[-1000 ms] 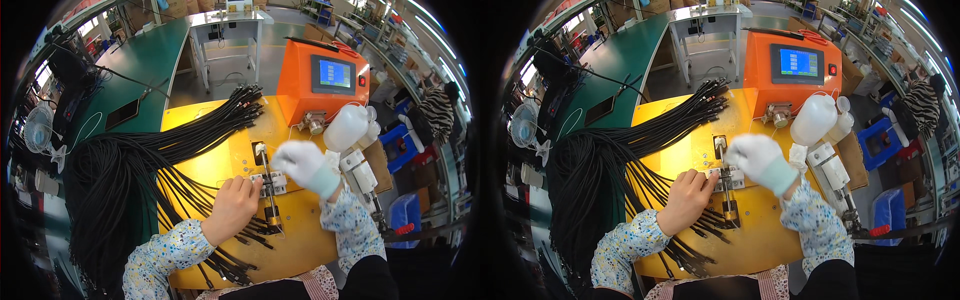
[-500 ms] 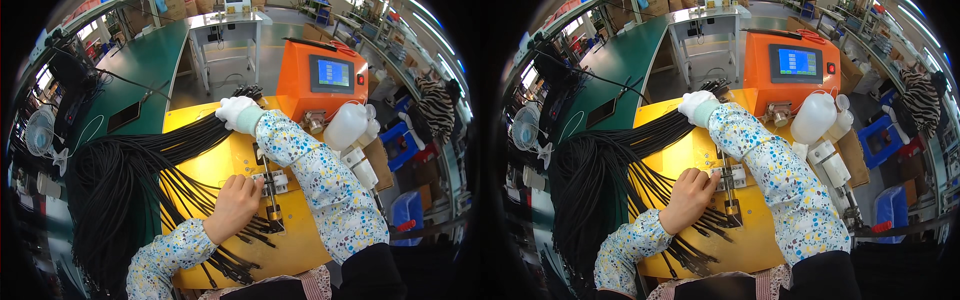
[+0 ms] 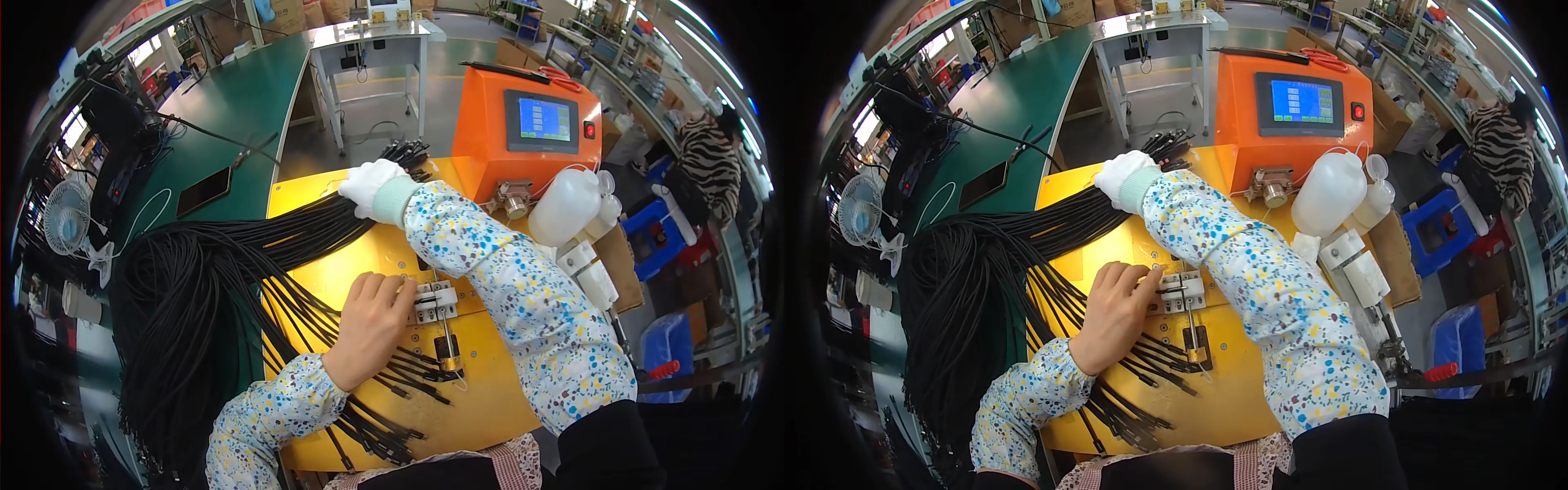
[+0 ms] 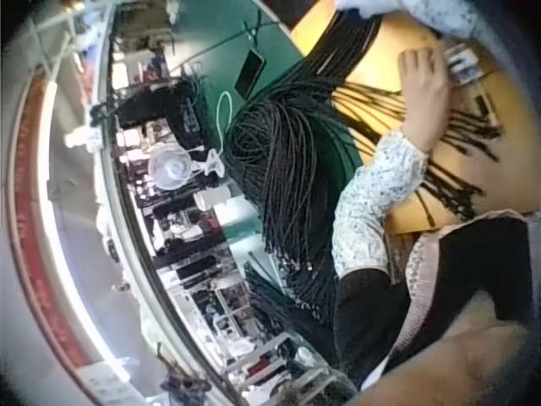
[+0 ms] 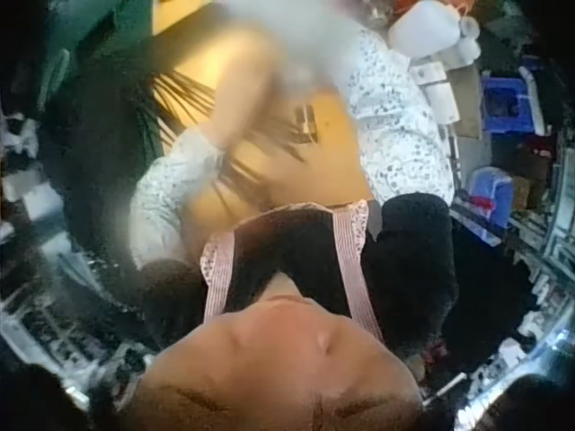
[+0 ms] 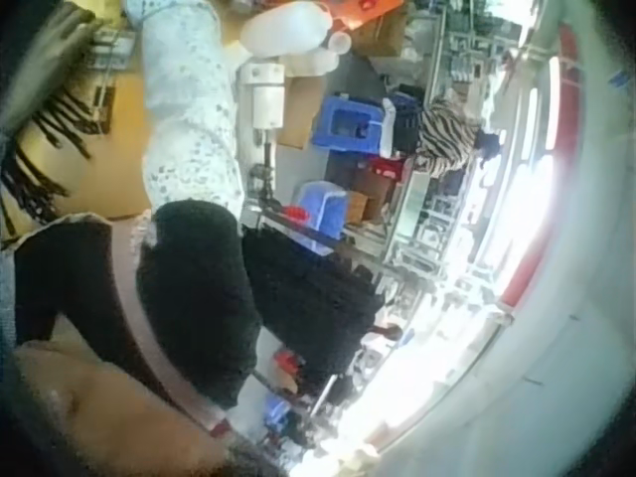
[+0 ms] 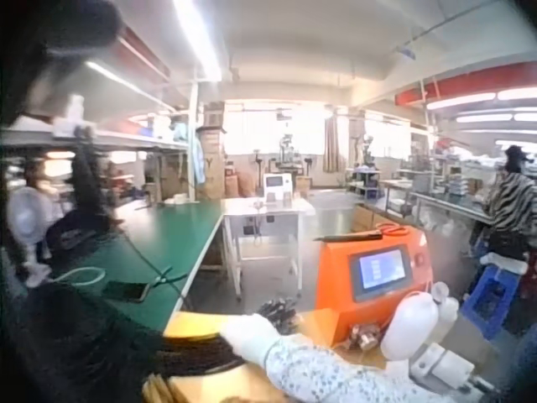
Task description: The person feeds black electrical wires into an automated processing machine by hand for stripping or crimping.
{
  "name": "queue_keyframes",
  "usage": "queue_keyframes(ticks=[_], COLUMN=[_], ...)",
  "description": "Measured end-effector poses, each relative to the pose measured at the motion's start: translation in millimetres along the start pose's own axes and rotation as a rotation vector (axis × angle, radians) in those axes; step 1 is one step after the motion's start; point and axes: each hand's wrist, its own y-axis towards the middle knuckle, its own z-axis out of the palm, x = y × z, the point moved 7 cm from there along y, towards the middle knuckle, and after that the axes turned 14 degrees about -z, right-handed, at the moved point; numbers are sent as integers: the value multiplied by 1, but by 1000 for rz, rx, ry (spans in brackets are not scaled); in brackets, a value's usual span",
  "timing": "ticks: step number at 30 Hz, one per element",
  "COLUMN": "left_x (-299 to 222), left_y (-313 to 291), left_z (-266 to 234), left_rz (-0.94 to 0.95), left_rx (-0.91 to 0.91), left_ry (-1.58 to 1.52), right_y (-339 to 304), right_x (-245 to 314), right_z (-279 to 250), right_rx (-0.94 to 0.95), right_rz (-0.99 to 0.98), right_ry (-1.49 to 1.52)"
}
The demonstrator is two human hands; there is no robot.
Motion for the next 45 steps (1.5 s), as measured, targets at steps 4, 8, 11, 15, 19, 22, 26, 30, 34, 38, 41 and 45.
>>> queue_keyframes(ticks=[4, 8, 11, 15, 19, 22, 26, 30, 34, 38, 41, 45], left_x=[1, 1, -12, 0, 26, 42, 27, 4, 8, 11, 12, 9], left_y=[1, 0, -10, -1, 29, 27, 11, 2, 0, 0, 0, 0], left_z=[5, -4, -24, -44, -72, -37, -35, -38, -17, -11, -11, -8], left_rz=[-18, 4, 122, -22, -140, -151, -126, -161, -234, -327, -330, -304], left_rx=[30, 75, 627, 640, -93, 35, 93, 196, 264, 318, 284, 265], left_ry=[34, 44, -39, -340, -183, -230, -477, -505, -567, -652, -665, -725], right_y=[11, 3, -16, -65, -113, -130, -154, -179, -203, -214, -217, -220], right_x=[-2, 5, 24, 36, 43, 58, 77, 86, 64, 59, 55, 59], right_z=[14, -16, -66, -65, -48, -34, -42, -50, -25, -9, -2, 5], right_rx=[120, -285, -276, -32, -268, -300, -339, -324, -476, -483, -396, -415], right_rz=[-32, -82, -10, 103, 78, 13, -45, 6, 245, 374, 461, 522], right_ry=[-57, -116, -51, -79, 150, 314, 493, 674, 900, 1114, 1152, 1267])
